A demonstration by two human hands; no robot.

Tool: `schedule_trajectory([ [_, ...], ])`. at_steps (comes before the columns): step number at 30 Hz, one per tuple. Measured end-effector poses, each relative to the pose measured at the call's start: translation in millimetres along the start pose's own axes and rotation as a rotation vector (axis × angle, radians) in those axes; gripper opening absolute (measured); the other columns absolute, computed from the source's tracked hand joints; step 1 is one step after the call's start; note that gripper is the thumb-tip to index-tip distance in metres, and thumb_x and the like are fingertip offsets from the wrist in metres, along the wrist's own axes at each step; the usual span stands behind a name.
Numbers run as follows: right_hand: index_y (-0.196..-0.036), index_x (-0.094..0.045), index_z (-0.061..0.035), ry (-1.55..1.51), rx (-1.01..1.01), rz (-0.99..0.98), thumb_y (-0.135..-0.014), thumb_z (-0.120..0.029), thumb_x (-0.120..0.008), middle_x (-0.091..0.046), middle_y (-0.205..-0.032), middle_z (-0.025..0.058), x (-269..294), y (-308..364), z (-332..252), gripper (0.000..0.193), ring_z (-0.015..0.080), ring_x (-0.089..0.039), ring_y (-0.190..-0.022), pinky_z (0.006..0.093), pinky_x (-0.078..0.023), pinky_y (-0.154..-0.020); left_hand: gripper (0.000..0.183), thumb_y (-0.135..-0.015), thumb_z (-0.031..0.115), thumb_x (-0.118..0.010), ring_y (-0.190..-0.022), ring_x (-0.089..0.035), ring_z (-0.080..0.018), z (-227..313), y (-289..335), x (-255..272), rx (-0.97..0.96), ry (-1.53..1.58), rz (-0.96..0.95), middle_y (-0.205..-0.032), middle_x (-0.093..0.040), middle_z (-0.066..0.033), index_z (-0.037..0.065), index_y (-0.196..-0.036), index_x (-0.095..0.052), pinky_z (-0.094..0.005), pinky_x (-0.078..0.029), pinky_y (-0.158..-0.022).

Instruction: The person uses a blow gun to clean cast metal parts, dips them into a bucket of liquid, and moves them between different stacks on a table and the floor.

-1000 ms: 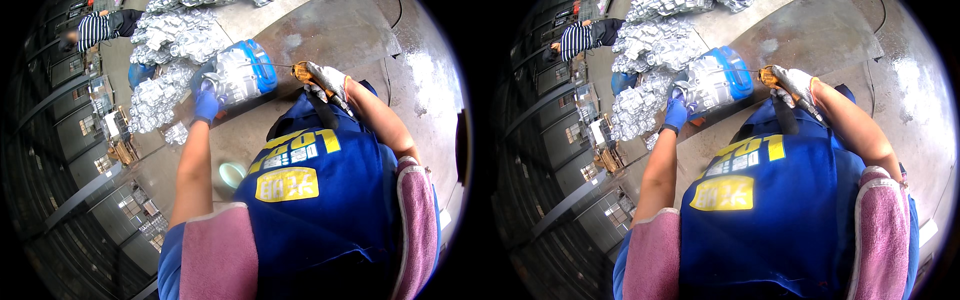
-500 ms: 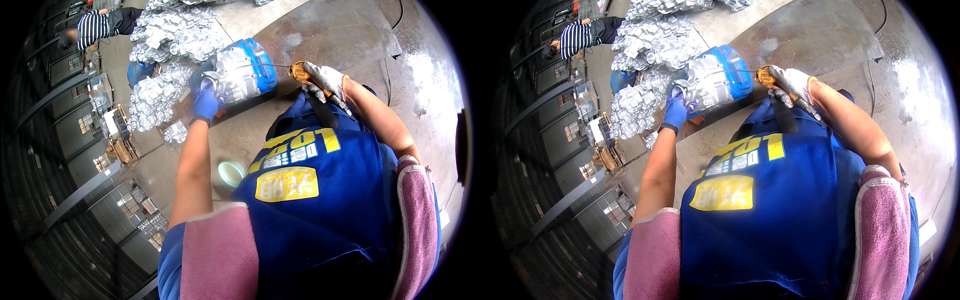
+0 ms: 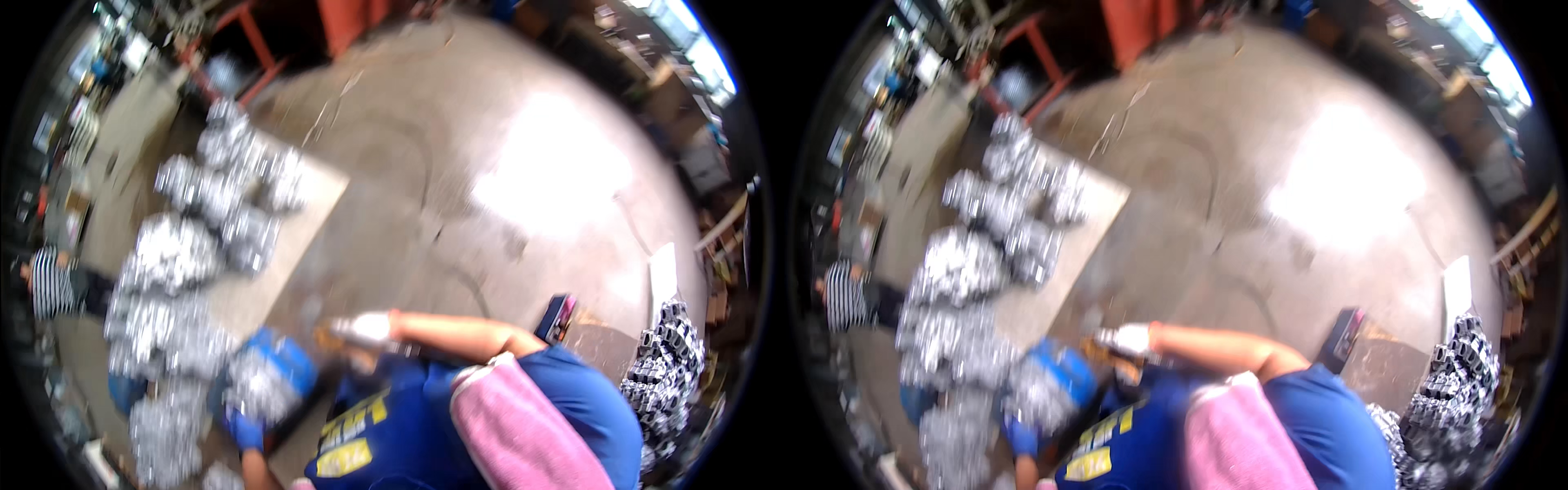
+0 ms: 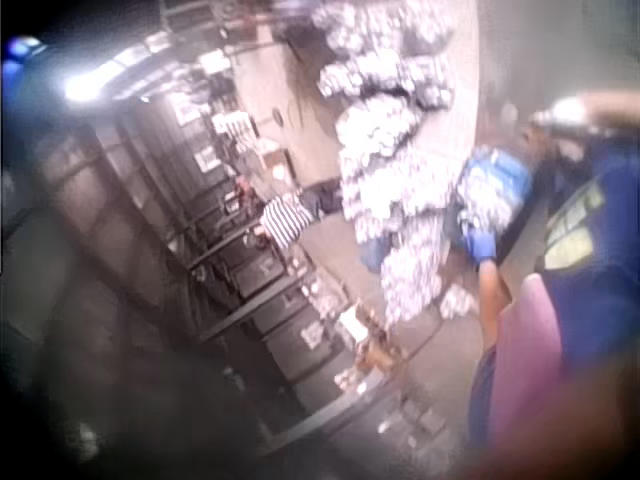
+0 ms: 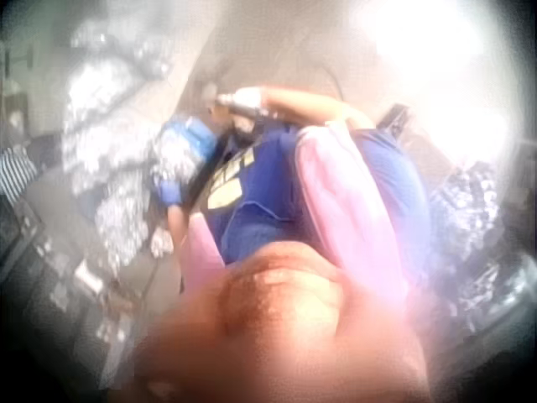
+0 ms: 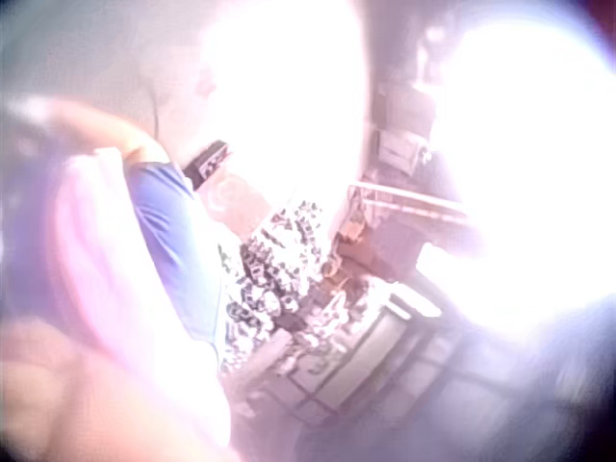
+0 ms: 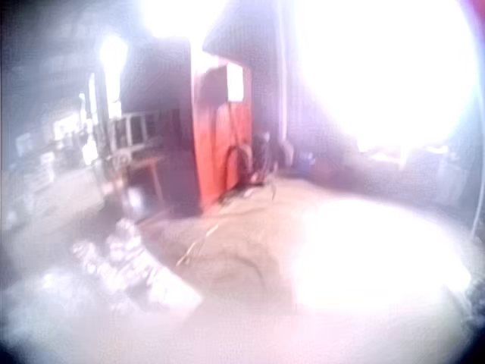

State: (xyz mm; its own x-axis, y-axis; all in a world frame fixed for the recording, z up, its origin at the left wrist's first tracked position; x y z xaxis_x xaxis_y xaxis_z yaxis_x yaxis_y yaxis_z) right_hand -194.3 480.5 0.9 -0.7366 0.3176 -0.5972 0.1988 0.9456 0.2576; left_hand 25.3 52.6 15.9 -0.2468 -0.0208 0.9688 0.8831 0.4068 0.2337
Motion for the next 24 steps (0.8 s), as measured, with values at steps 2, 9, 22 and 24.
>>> schedule_trajectory([
  [2, -0.136, -0.047, -0.0145, -0.138, -0.152, 0.228, -0.097, -0.059, -0.031, -0.063, -0.063, 0.0095, -17, 41, -16, 0.062, 0.018, -0.057, -0.045, 0.0297, -0.044, -0.042, 0.075, -0.073, 0.035, -0.073, -0.123, -0.044, -0.0318, 20, -16, 0, -0.056, -0.054, 0.024, -0.134, -0.044, -0.02, -0.001, -0.13, -0.042, -0.0411, -0.033, -0.106],
  [9, -0.117, -0.059, -0.0122, 0.101, -0.202, 0.343, -0.099, -0.051, -0.038, -0.049, -0.052, 0.0016, -2, 68, 5, 0.047, 0.0087, -0.043, -0.042, 0.0267, -0.034, -0.043, 0.036, -0.088, 0.037, -0.047, -0.072, -0.065, -0.0232, -24, -35, -95, -0.451, -0.797, -0.148, -0.08, -0.069, -0.0058, 0.016, -0.075, -0.073, -0.0449, -0.046, -0.069],
  [22, -0.084, -0.058, -0.0114, 0.053, -0.188, 0.387, -0.094, -0.057, -0.037, -0.05, -0.052, 0.0028, -7, 80, 18, 0.051, 0.0127, -0.046, -0.044, 0.0278, -0.036, -0.044, 0.06, -0.095, 0.056, -0.033, -0.07, -0.067, -0.0249, 9, -31, -51, -0.264, -1.044, 0.107, -0.077, -0.068, -0.0061, 0.015, -0.079, -0.073, -0.0509, -0.05, -0.056],
  [24, -0.068, -0.06, -0.0126, 0.089, -0.134, 0.416, -0.091, -0.064, -0.036, -0.053, -0.052, 0.0038, 5, 73, 40, 0.061, 0.0149, -0.049, -0.045, 0.0291, -0.037, -0.044, 0.056, -0.095, 0.054, -0.035, -0.073, -0.067, -0.0244, 4, -31, -64, -0.286, -0.883, -0.304, -0.079, -0.069, -0.006, 0.015, -0.08, -0.073, -0.0501, -0.05, -0.06],
])
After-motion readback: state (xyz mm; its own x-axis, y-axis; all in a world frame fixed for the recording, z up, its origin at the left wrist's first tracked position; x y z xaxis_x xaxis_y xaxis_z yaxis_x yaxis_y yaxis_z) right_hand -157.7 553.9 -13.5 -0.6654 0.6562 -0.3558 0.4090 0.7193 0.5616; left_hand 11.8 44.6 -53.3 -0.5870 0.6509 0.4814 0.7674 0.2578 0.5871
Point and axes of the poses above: each hand's wrist, its own y-axis away from the middle knuckle, its own x-axis out of the back of the hand, z = x × y, the point moved 2 cm from there along -y, towards the middle knuckle
